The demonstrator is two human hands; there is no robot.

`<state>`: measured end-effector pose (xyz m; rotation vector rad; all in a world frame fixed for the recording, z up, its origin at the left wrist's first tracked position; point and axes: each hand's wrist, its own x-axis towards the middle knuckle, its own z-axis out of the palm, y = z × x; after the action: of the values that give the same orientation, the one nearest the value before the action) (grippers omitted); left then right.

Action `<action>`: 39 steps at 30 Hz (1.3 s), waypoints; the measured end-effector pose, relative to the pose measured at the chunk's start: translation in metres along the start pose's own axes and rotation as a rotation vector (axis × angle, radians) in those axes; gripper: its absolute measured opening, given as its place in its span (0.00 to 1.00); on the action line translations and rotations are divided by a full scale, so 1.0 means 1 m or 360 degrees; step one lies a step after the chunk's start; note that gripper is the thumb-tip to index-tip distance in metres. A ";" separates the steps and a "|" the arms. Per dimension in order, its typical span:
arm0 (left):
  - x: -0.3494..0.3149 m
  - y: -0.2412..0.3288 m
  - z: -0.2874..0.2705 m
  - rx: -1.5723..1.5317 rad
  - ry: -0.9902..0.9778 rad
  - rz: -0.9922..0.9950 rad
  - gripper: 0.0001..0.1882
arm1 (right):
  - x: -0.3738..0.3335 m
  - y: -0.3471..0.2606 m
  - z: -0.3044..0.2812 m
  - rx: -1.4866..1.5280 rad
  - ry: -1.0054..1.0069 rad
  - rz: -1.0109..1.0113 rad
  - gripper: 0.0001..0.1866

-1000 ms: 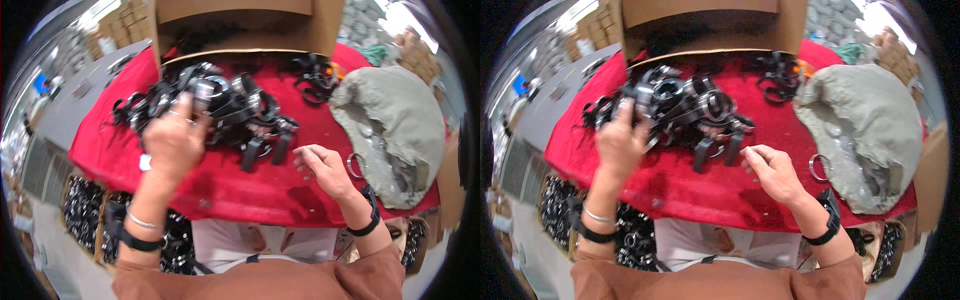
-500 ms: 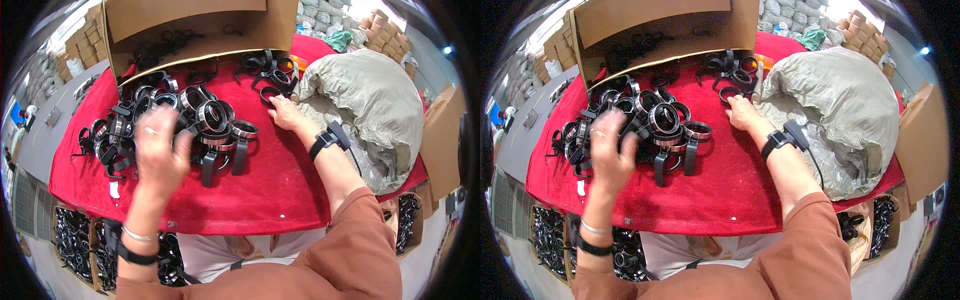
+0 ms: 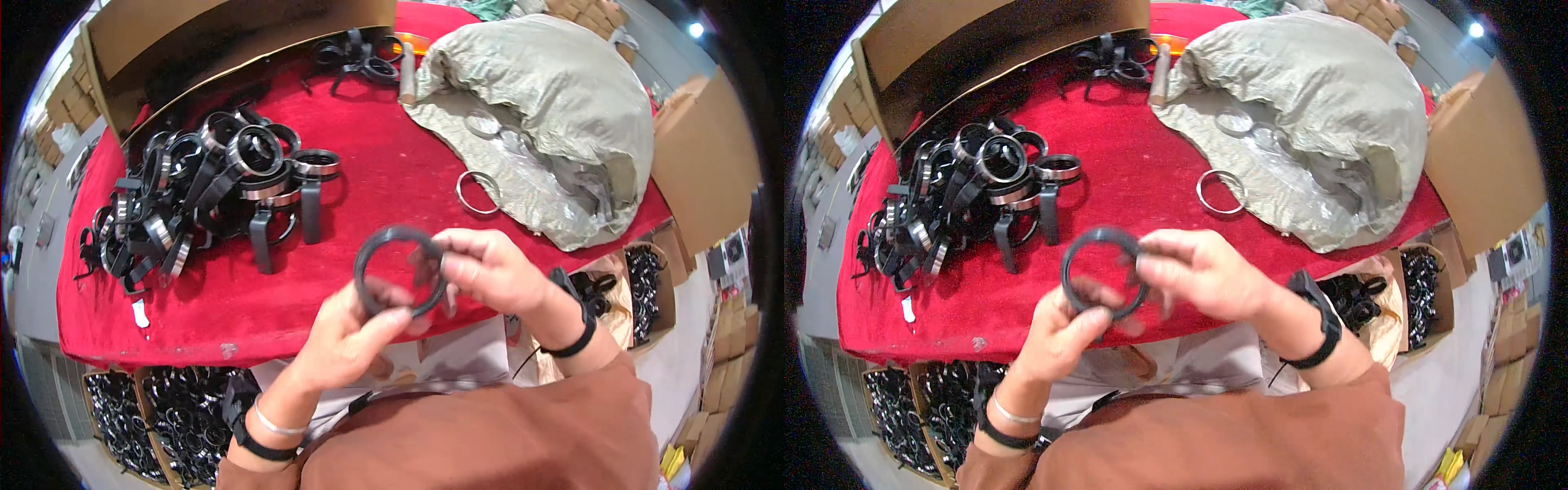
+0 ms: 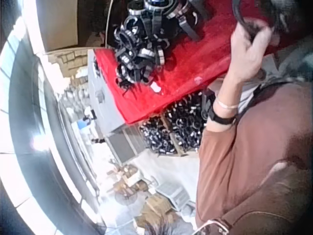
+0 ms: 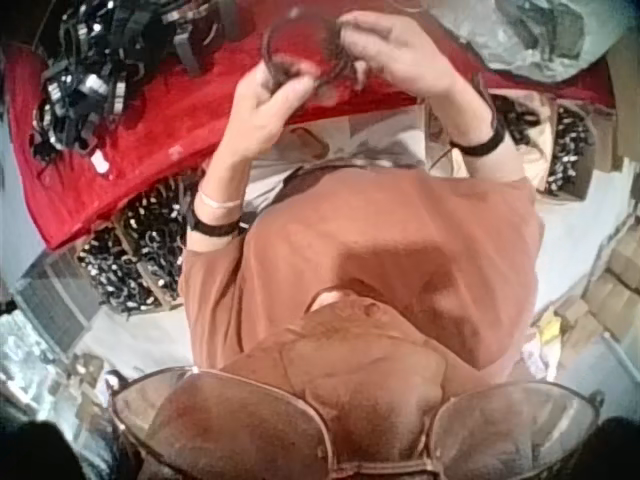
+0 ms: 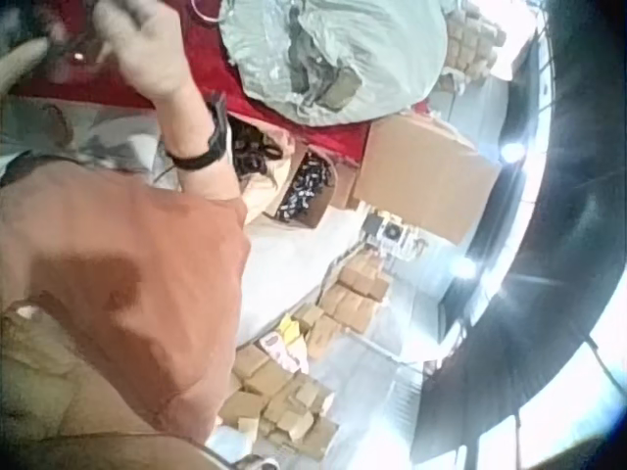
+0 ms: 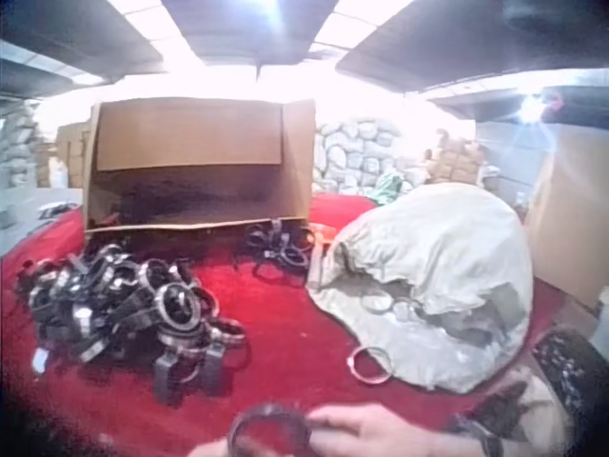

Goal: The person assembles cup holders by hand, picking up a black plastic ring and a metal band, fitting the band into the ring, and pressing them together. The person then places the assembled unit onto a pile on the table and reaches into a bag to retrieve another metal band to repeat the process.

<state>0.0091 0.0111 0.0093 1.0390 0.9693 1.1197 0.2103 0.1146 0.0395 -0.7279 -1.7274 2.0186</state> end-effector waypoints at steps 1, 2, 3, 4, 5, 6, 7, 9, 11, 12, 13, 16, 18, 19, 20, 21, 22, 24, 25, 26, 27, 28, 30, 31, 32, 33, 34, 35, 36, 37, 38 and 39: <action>-0.010 -0.005 0.002 -0.0052 0.0021 -0.0098 0.06 | -0.010 0.009 0.002 -0.0430 0.0365 -0.0239 0.21; -0.018 -0.008 0.002 -0.0155 0.0040 -0.0066 0.07 | -0.015 0.015 -0.007 -0.0799 0.0719 -0.0266 0.24; -0.025 -0.010 0.001 -0.0257 0.0066 -0.0032 0.07 | -0.020 0.021 -0.021 -0.1169 0.1065 -0.0288 0.27; -0.031 -0.012 0.001 -0.0293 0.0079 -0.0001 0.07 | -0.019 0.029 -0.042 -0.1678 0.1312 -0.0454 0.30; -0.032 -0.012 0.002 -0.0329 0.0078 0.0033 0.07 | -0.016 0.037 -0.062 -0.2011 0.1448 -0.0564 0.34; -0.031 -0.013 0.003 -0.0318 0.0072 0.0027 0.07 | -0.008 0.041 -0.074 -0.2095 0.1503 -0.0518 0.36; -0.030 -0.014 0.004 -0.0335 0.0134 0.0011 0.07 | -0.002 0.043 -0.083 -0.2181 0.1555 -0.0464 0.38; -0.030 -0.018 0.007 -0.0347 0.0198 -0.0019 0.07 | 0.014 0.045 -0.093 -0.2202 0.1488 -0.0239 0.38; -0.031 -0.019 0.009 -0.0309 0.0325 -0.0010 0.08 | 0.024 0.046 -0.093 -0.2215 0.1395 -0.0034 0.39; -0.031 -0.019 0.012 -0.0315 0.0389 -0.0007 0.09 | 0.026 0.045 -0.093 -0.2253 0.1387 -0.0250 0.39; -0.032 -0.020 0.011 -0.0311 0.0404 -0.0012 0.09 | 0.029 0.046 -0.090 -0.2281 0.1366 -0.0473 0.38; -0.036 -0.021 0.006 -0.0319 0.0601 -0.0019 0.13 | 0.023 0.036 -0.074 -0.2475 0.1297 -0.0937 0.37; -0.037 -0.021 0.004 -0.0362 0.0610 0.0000 0.12 | 0.018 0.034 -0.067 -0.2555 0.1178 -0.1143 0.40; -0.037 -0.020 0.003 -0.0406 0.0610 0.0030 0.10 | 0.017 0.034 -0.067 -0.2553 0.1178 -0.1141 0.40; -0.037 -0.020 0.003 -0.0422 0.0602 0.0028 0.10 | 0.016 0.034 -0.067 -0.2565 0.1170 -0.1209 0.40; -0.038 -0.020 0.003 -0.0424 0.0600 0.0025 0.10 | 0.014 0.034 -0.066 -0.2579 0.1161 -0.1276 0.40; -0.038 -0.019 0.004 -0.0426 0.0607 0.0021 0.11 | 0.013 0.034 -0.065 -0.2579 0.1158 -0.1276 0.40; -0.038 -0.020 0.006 -0.0433 0.0612 0.0016 0.11 | 0.010 0.032 -0.062 -0.2450 0.1142 -0.1245 0.41; -0.038 -0.020 0.007 -0.0460 0.0601 0.0013 0.11 | 0.008 0.030 -0.060 -0.2457 0.1137 -0.1244 0.41; -0.038 -0.021 0.007 -0.0488 0.0590 0.0010 0.11 | 0.006 0.029 -0.057 -0.2142 0.1204 -0.1217 0.41; -0.037 -0.022 0.007 -0.0496 0.0587 0.0011 0.11 | 0.005 0.028 -0.056 -0.1827 0.1262 -0.1182 0.40; -0.038 -0.024 0.007 -0.0500 0.0585 0.0001 0.11 | 0.003 0.032 -0.058 -0.1628 0.1273 -0.1018 0.42; -0.038 -0.025 0.008 -0.0503 0.0579 -0.0004 0.11 | -0.001 0.036 -0.056 -0.1354 0.1265 -0.0919 0.42; -0.038 -0.024 0.008 -0.0526 0.0565 -0.0009 0.11 | -0.002 0.037 -0.055 -0.1077 0.1251 -0.0812 0.42; -0.037 -0.023 0.009 -0.0547 0.0552 -0.0014 0.10 | -0.003 0.039 -0.057 -0.1091 0.1244 -0.0901 0.43; -0.036 -0.022 0.009 -0.0547 0.0545 -0.0013 0.10 | -0.005 0.037 -0.055 -0.1095 0.1249 -0.0902 0.43; -0.033 -0.022 0.010 -0.0574 0.0508 0.0006 0.10 | -0.008 0.035 -0.051 -0.1121 0.1256 -0.0877 0.42; -0.031 -0.021 0.011 -0.0600 0.0471 0.0026 0.10 | -0.011 0.034 -0.048 -0.1148 0.1263 -0.0853 0.42; -0.029 -0.021 0.012 -0.0601 0.0468 0.0027 0.10 | -0.012 0.034 -0.046 -0.1150 0.1265 -0.0854 0.42; -0.027 -0.020 0.014 -0.0592 0.0435 0.0050 0.12 | -0.012 0.034 -0.044 -0.0937 0.1233 -0.0823 0.41; -0.024 -0.019 0.016 -0.0583 0.0400 0.0074 0.14 | -0.012 0.034 -0.042 -0.0725 0.1198 -0.0792 0.40; -0.022 -0.018 0.018 -0.0583 0.0402 0.0076 0.14 | -0.013 0.033 -0.042 -0.0725 0.1197 -0.0793 0.40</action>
<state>0.0262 -0.0153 -0.0021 0.6372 0.8946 1.4298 0.2472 0.1342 0.0037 -0.9194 -1.6601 0.8585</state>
